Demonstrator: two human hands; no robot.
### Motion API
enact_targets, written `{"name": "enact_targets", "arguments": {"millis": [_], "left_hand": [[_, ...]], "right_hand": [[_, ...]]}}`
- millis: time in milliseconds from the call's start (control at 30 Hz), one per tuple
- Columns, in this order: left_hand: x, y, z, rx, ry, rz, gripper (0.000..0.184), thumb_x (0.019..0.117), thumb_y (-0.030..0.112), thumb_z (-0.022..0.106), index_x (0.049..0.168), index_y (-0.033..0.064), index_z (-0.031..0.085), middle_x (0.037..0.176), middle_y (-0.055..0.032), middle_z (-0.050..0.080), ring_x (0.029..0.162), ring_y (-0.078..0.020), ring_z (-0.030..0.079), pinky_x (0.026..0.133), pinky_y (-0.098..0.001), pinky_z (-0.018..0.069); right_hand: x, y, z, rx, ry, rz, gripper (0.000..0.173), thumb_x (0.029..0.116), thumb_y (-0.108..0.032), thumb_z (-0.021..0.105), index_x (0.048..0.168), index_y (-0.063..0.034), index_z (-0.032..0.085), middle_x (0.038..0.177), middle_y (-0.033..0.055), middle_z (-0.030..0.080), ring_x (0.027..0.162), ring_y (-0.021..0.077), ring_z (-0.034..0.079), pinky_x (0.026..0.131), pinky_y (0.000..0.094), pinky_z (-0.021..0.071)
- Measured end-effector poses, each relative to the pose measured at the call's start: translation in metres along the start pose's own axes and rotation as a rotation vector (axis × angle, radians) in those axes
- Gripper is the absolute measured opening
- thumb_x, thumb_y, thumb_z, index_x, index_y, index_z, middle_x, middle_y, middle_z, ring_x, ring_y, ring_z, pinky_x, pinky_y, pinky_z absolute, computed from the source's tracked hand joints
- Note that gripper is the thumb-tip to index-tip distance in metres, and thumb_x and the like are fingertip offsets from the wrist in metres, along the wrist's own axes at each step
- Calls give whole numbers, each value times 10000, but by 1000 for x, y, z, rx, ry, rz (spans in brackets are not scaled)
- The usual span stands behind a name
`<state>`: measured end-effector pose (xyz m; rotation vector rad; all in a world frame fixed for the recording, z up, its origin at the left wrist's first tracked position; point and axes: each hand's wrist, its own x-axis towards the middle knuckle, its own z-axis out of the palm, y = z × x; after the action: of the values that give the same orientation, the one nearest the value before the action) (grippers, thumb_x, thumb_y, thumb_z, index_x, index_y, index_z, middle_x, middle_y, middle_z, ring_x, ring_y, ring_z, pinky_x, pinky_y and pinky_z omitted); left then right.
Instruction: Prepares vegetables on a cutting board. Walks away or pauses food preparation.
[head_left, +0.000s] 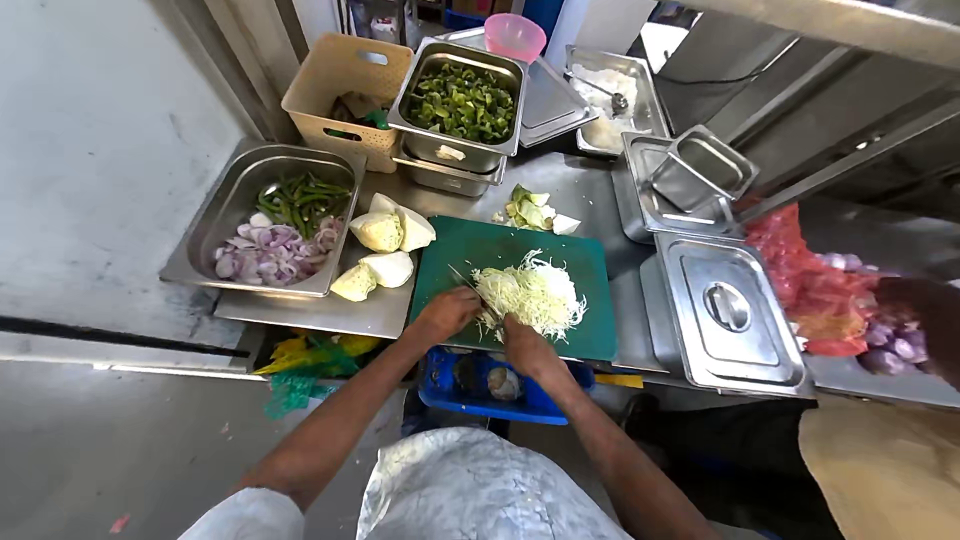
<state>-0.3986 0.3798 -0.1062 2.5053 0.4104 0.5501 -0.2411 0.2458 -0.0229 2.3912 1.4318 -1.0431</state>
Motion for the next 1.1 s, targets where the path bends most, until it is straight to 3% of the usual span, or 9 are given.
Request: {"name": "enact_targets", "arguments": {"millis": [200,300,367,533,700,867,1000,1100], "left_hand": [[7,4,-7,7,-42,11,155,998,87,630,967,6,758,1057,-129,737,1074,-277,699,1017,-430,546],[8,8,-5,4,-62,-12,169,1012,89,613,999,17,765,1092,-118,737,1103,-269,692,1031,-424,538],[9,10,-3,10,-61,-18,156,1008,85,621,1020,37,768,1119,-103,738,1126,-257,688,1044,-414,535],[4,8,0,35,-40,18,156,998,54,620,1039,38,770,1142,-117,720,1137,-262,678,1044,-409,536],[0,5,8,72,25,56,145,978,24,635,1024,40,772,1140,-102,728,1125,-243,688,1026,-378,550],[-1,2,5,100,9,90,163,968,-8,624,1023,47,766,1134,-97,729,1125,-250,687,1024,-383,551],[-3,3,8,80,20,89,163,944,-35,638,1014,33,768,1159,-110,733,1138,-262,688,1029,-390,548],[-3,1,6,81,15,94,169,944,-41,634,1028,30,762,1176,-113,730,1160,-262,683,1040,-387,543]], "right_hand": [[-34,1,-45,-123,14,14,329,1036,-233,565,1359,-176,542,1047,187,712,977,408,710,797,608,568],[-18,3,-28,-72,16,17,340,1021,-214,576,1353,-149,541,1047,197,710,966,417,710,787,621,570],[-1,8,-11,3,8,-6,337,1055,-227,527,1382,-145,504,1051,202,705,959,416,713,788,625,571],[-25,3,-39,-110,-6,15,339,1023,-205,578,1358,-168,538,1047,191,709,973,411,710,789,616,568],[0,8,-10,-19,1,-9,359,1056,-220,530,1404,-143,482,1043,207,701,954,419,713,782,618,575],[-19,5,-38,-134,1,-3,334,1026,-221,574,1354,-173,539,1027,179,713,952,400,714,786,602,573],[-1,9,-11,-11,-22,-3,369,1037,-214,562,1389,-135,484,1044,201,696,955,408,710,781,612,575],[3,7,-16,-20,-20,-4,343,1045,-222,548,1376,-150,492,1038,201,701,943,413,713,767,623,571]]}}
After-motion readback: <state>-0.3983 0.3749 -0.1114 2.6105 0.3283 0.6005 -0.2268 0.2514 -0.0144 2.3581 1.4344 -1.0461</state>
